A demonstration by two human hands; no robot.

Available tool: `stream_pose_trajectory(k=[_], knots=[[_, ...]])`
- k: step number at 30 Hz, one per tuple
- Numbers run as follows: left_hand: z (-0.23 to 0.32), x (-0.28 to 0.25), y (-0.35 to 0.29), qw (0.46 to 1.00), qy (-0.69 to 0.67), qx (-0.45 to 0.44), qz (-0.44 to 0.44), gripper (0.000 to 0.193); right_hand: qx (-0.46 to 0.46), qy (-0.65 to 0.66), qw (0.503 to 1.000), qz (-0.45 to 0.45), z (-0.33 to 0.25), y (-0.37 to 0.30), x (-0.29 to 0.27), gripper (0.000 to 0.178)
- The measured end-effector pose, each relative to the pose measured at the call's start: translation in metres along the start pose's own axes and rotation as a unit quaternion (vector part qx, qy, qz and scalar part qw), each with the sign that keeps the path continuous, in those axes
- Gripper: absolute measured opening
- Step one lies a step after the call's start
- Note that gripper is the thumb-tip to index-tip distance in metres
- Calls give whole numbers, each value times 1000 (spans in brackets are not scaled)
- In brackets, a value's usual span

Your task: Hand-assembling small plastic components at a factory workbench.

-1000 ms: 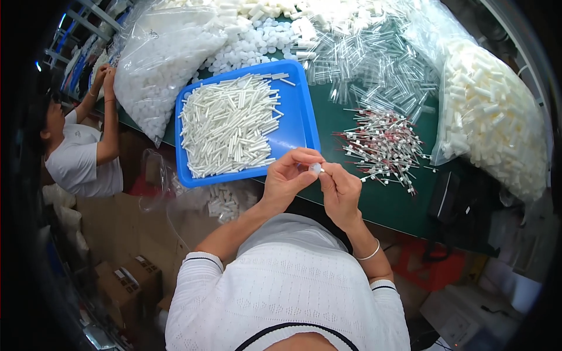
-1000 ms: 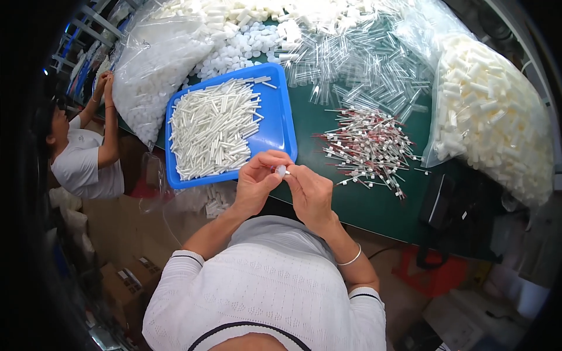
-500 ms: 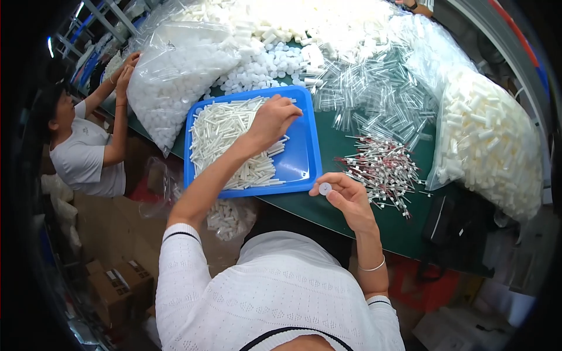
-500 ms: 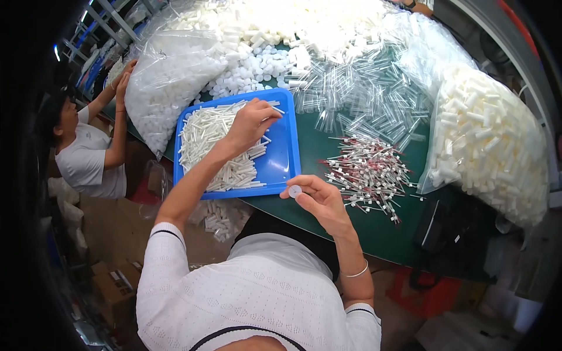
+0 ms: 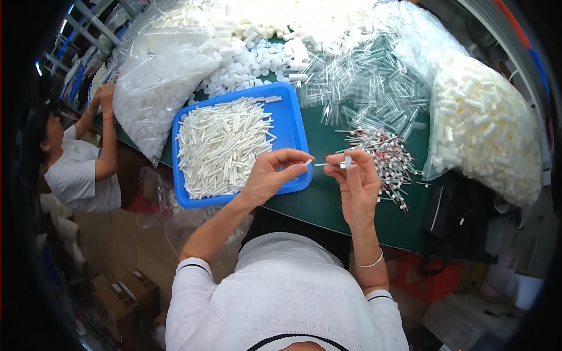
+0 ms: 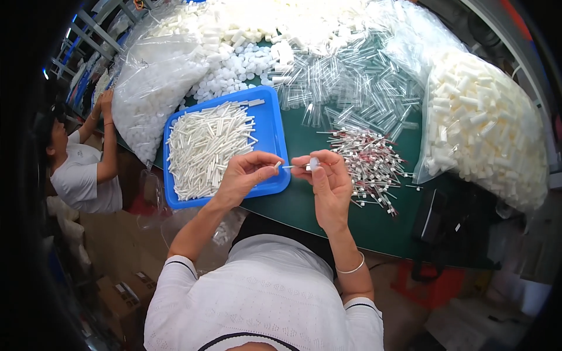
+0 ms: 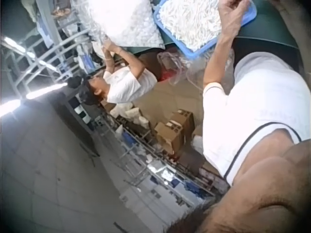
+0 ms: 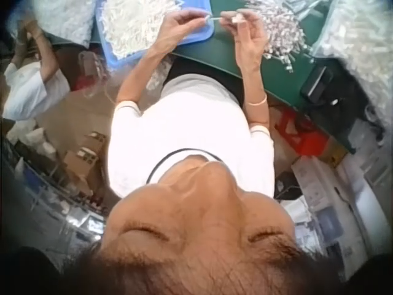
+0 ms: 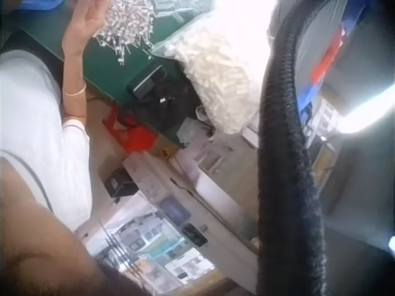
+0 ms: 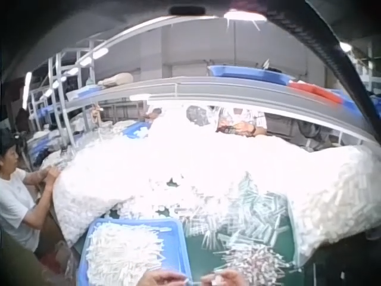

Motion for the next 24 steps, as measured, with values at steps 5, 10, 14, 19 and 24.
stream_pose_trajectory(k=[5, 10, 14, 19, 24], knots=[[-9, 5, -14, 999, -37, -12, 3, 19, 5, 9, 1000, -17, 9, -3, 5, 23], [-9, 1, -16, 999, -30, 24, 19, 15, 7, 6, 1000, -5, 15, -4, 3, 23], [-9, 2, -22, 999, -23, 28, 35, 11, -5, -18, 1000, -9, 13, -8, 5, 24], [15, -2, -18, 954, 226, 191, 49, 10, -25, -84, 996, -17, 9, -10, 13, 23], [24, -4, -17, 945, 258, 197, 48, 10, -16, -70, 996, -56, 11, -11, 22, 20]])
Point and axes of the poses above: each hand's wrist, its own y-axis towards the middle knuckle, its own x-axis out of the palm, z = x × y, the point moved 5 cm from there along y, towards the middle knuckle, and after that the axes turned 11 degrees about x, right-handed, at the moved point
